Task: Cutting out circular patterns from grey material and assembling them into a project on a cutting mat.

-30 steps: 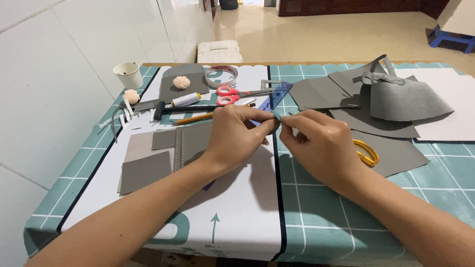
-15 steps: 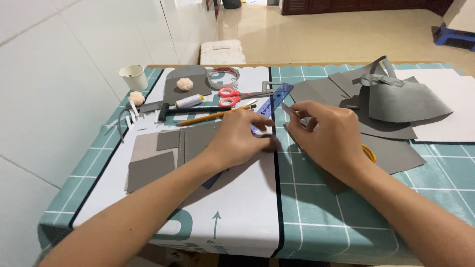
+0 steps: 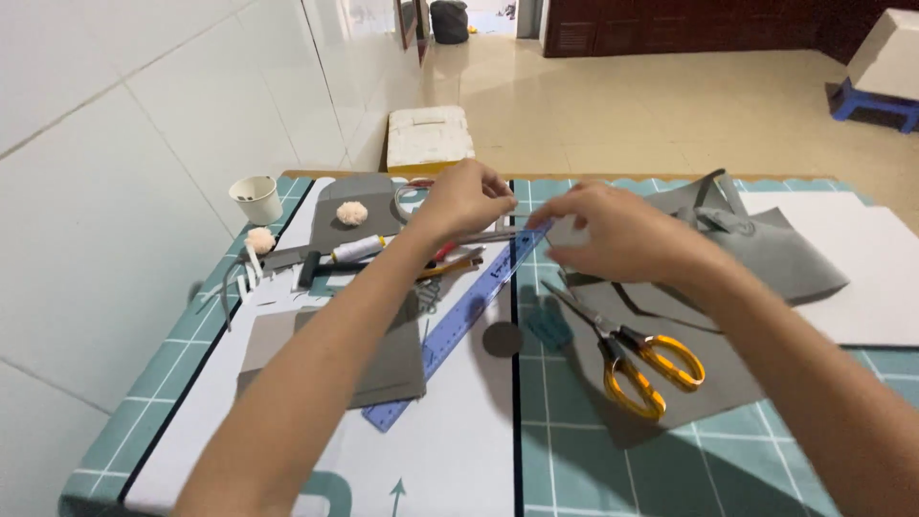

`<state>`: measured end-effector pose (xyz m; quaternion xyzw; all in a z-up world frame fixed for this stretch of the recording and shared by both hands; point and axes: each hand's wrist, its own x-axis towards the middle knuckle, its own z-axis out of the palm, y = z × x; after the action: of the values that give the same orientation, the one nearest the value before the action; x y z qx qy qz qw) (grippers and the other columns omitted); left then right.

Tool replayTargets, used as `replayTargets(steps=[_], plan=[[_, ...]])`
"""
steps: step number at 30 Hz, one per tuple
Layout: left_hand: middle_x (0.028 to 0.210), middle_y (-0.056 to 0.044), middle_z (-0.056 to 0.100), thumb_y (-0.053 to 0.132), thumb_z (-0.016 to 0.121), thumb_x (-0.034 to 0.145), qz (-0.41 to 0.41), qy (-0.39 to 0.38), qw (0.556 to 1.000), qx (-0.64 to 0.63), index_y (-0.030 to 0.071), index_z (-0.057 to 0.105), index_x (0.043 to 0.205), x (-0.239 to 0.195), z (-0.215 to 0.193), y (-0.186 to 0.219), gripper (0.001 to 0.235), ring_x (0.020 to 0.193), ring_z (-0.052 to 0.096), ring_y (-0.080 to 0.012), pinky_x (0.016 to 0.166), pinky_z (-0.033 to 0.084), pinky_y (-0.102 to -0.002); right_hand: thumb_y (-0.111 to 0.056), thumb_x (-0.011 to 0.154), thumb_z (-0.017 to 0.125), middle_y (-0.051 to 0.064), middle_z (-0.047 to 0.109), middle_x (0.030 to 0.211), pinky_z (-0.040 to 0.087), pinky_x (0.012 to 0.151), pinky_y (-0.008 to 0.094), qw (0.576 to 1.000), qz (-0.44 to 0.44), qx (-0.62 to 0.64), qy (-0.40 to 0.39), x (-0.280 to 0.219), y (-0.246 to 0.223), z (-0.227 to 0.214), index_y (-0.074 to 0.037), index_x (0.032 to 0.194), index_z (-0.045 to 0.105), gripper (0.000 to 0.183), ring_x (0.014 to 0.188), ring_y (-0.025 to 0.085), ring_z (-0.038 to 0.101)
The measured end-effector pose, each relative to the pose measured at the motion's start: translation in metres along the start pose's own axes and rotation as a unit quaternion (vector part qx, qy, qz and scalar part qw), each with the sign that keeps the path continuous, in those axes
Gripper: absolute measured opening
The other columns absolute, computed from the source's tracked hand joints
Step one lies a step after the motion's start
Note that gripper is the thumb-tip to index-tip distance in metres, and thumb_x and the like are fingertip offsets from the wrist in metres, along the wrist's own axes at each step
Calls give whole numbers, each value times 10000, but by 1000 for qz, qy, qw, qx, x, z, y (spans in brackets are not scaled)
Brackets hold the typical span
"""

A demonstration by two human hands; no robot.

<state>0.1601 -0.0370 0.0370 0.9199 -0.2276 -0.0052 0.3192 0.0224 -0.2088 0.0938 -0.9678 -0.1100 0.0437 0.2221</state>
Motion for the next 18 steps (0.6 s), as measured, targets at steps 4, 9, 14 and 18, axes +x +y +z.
replayTargets(steps=[4,9,14,18], plan=[[1091,-29,780,380,718,816,-30,15,999,-2,234,802,1082,39,20,-15,315,1178,700,-278,999,553,-441,-308,903,704,99,511,1366,480,1005,506,987,20,-148,62,56,46,28,-316,1285,708,382,1338,367,484],[1146,-38,778,440,771,781,-53,-41,997,46,270,809,1084,54,28,-17,350,1213,684,-299,1021,551,-467,-269,955,674,75,411,1433,399,1049,473,968,27,-250,11,78,47,34,-361,1385,633,441,1387,361,382],[1012,-61,798,215,762,754,-54,-58,993,92,255,840,936,53,20,2,202,1101,727,-348,938,583,-476,-201,974,649,94,403,1442,368,1053,476,944,17,-326,-53,88,36,26,-417,1434,574,514,1386,342,358],[1002,-70,793,202,829,706,-70,-72,993,65,243,839,938,66,24,-9,235,1098,729,-345,930,585,-470,-231,987,628,63,393,1440,367,1056,453,933,9,-354,-60,91,37,27,-423,1450,541,509,1381,315,359]])
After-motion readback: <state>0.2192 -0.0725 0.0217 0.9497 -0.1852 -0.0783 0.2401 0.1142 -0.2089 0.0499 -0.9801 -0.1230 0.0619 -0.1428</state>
